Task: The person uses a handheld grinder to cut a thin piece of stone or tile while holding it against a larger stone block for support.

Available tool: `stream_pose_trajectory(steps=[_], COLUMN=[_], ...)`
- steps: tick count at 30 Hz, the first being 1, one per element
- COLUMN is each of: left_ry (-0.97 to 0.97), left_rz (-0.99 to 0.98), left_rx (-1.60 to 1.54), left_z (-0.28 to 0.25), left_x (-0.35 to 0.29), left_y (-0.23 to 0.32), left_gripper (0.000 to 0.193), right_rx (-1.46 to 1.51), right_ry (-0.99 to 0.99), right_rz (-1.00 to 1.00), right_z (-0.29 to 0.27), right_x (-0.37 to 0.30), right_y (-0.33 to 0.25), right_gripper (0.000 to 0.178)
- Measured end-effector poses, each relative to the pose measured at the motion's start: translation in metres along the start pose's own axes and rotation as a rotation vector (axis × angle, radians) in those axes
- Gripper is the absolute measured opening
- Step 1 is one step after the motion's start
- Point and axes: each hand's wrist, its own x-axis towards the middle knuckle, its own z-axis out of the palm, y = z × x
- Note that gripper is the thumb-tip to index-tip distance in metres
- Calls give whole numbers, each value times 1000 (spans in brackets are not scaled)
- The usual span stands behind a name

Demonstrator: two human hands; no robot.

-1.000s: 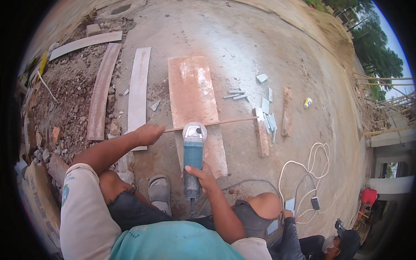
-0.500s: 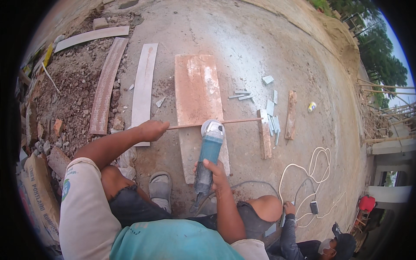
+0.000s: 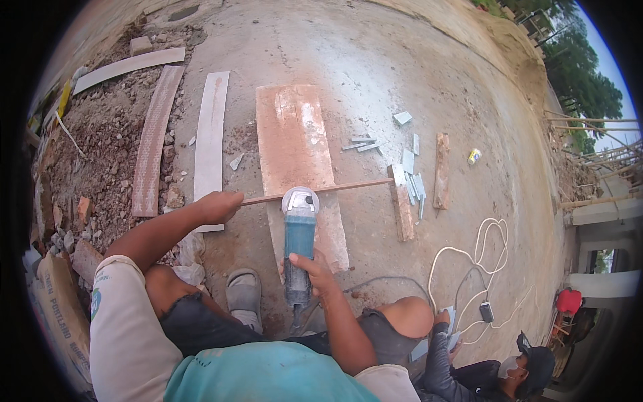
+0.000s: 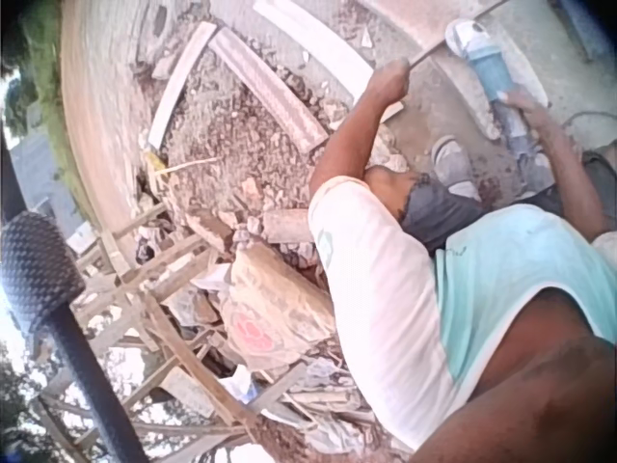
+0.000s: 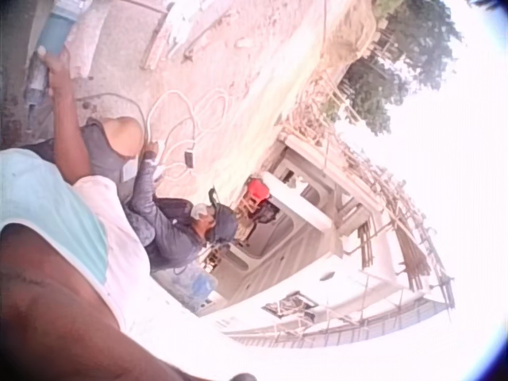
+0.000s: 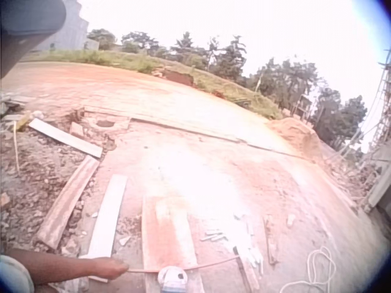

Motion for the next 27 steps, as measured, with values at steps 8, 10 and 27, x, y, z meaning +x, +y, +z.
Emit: stream_pose_trajectory(steps=[8, 10, 27], left_ry=[-33, -30, 4], left_rz=[-29, -33, -23], left_rx=[15, 5, -34], left_z=[-5, -5, -9], left_x=[-19, -22, -34], left_y=[-6, -8, -13], left_gripper=[19, 19, 20], right_rx=[-21, -14, 38], right_ry=[85, 86, 102], right_rz=[-77, -83, -126], right_z=[-11, -14, -37], right_x=[2, 3, 7], right_y=[-2, -2, -12], right_gripper=[47, 46, 43])
